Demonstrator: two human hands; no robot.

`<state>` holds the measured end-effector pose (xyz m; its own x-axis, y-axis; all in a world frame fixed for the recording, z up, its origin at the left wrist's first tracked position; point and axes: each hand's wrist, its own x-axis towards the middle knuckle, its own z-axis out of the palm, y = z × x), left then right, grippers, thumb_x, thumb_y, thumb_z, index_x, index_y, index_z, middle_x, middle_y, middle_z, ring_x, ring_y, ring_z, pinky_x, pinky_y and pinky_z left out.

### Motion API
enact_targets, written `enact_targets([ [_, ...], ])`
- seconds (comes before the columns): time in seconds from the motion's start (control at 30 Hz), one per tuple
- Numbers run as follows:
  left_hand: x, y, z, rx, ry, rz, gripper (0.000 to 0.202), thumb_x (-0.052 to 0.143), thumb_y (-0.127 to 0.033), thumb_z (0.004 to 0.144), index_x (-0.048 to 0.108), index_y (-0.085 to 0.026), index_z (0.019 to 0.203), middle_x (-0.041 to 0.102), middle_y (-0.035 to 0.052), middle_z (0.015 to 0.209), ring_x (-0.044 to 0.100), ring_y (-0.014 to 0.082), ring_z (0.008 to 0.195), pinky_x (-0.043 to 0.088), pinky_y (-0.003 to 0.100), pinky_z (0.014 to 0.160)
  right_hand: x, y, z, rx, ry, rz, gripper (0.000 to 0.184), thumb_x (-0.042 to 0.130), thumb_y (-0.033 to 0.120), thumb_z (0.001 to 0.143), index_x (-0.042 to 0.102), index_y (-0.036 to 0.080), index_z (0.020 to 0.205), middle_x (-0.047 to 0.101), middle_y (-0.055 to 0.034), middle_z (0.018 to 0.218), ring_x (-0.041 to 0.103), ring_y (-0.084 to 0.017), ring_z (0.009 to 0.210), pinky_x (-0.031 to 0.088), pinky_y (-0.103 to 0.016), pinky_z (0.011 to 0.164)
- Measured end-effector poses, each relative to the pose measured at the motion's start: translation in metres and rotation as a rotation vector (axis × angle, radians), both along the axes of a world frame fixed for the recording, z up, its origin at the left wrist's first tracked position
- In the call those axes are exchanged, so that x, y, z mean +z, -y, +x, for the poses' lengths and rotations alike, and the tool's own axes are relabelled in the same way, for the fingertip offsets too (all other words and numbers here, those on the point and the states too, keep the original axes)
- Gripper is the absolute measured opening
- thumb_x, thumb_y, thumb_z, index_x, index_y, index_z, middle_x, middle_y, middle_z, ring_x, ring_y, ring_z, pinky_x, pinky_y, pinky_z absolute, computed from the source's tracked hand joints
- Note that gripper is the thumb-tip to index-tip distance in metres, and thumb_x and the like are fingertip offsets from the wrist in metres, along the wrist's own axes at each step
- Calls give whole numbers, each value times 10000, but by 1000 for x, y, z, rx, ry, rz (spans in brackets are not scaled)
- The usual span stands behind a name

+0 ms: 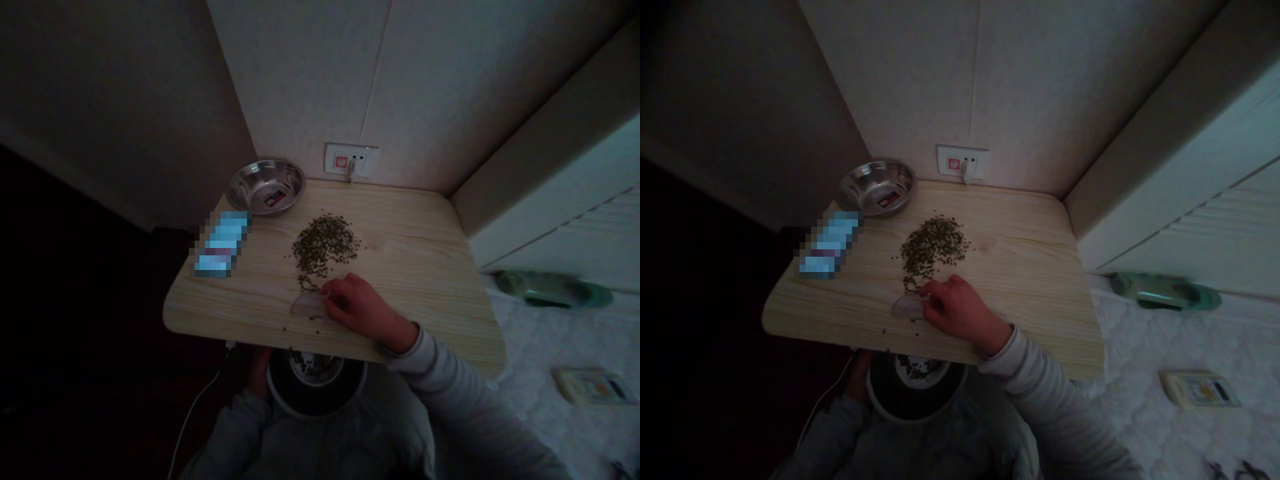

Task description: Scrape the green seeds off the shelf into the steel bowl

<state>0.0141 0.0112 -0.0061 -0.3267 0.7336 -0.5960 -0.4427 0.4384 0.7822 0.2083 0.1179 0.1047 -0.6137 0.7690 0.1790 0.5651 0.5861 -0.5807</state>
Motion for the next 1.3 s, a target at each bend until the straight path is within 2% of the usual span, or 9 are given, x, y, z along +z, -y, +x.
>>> enact_targets([
  [0.17,10,-1,1,21,52,37,403,638,-444,532,656,-134,788,660,75,885,494,242,1029,293,353,946,1,5,-5,22,17,-4,178,449,235,760,536,156,893,583,0,610,472,-114,582,357,-270,695],
  [0.3,7,1,-2,13,17,113,391,606,-468,569,660,-141,779,658,74,896,493,238,1029,304,350,939,4,8,-7,16,22,-23,173,453,230,762,536,156,894,578,-4,620,479,-116,600,364,-275,700],
  [0.43,5,3,-2,53,48,107,387,615,-460,566,658,-144,785,664,64,861,521,239,986,335,359,913,9,11,-3,-18,-2,-42,176,427,241,787,527,163,909,581,-15,651,496,-120,626,376,-272,688],
  [0.6,4,1,-1,38,-12,143,387,604,-475,570,663,-152,777,653,62,910,490,231,1028,296,335,942,16,14,8,-26,9,-47,184,394,253,815,524,174,918,608,-37,750,520,-128,690,385,-281,709],
  [0.77,3,0,-4,25,-28,153,405,628,-455,542,661,-127,777,648,89,918,453,233,1072,258,317,963,15,17,16,-27,69,-40,214,365,260,832,532,169,930,621,-50,798,528,-135,708,385,-300,726],
  [0.97,8,2,-3,44,39,141,343,611,-425,581,657,-146,776,659,63,881,507,227,1002,314,329,925,15,25,24,-62,98,-40,200,368,246,830,532,172,916,622,-60,838,539,-140,719,390,-309,719],
  [1.13,5,2,0,27,65,98,418,635,-453,534,649,-124,793,648,86,920,480,253,1039,304,366,930,15,34,27,-84,106,-53,187,376,241,826,531,172,904,624,-53,784,544,-142,705,394,-305,702],
  [1.3,-2,2,-2,0,47,131,404,617,-444,568,643,-123,812,635,90,964,434,244,1095,276,359,950,10,38,24,-115,64,-68,174,407,250,812,527,170,910,618,-37,705,542,-139,679,400,-295,684],
])
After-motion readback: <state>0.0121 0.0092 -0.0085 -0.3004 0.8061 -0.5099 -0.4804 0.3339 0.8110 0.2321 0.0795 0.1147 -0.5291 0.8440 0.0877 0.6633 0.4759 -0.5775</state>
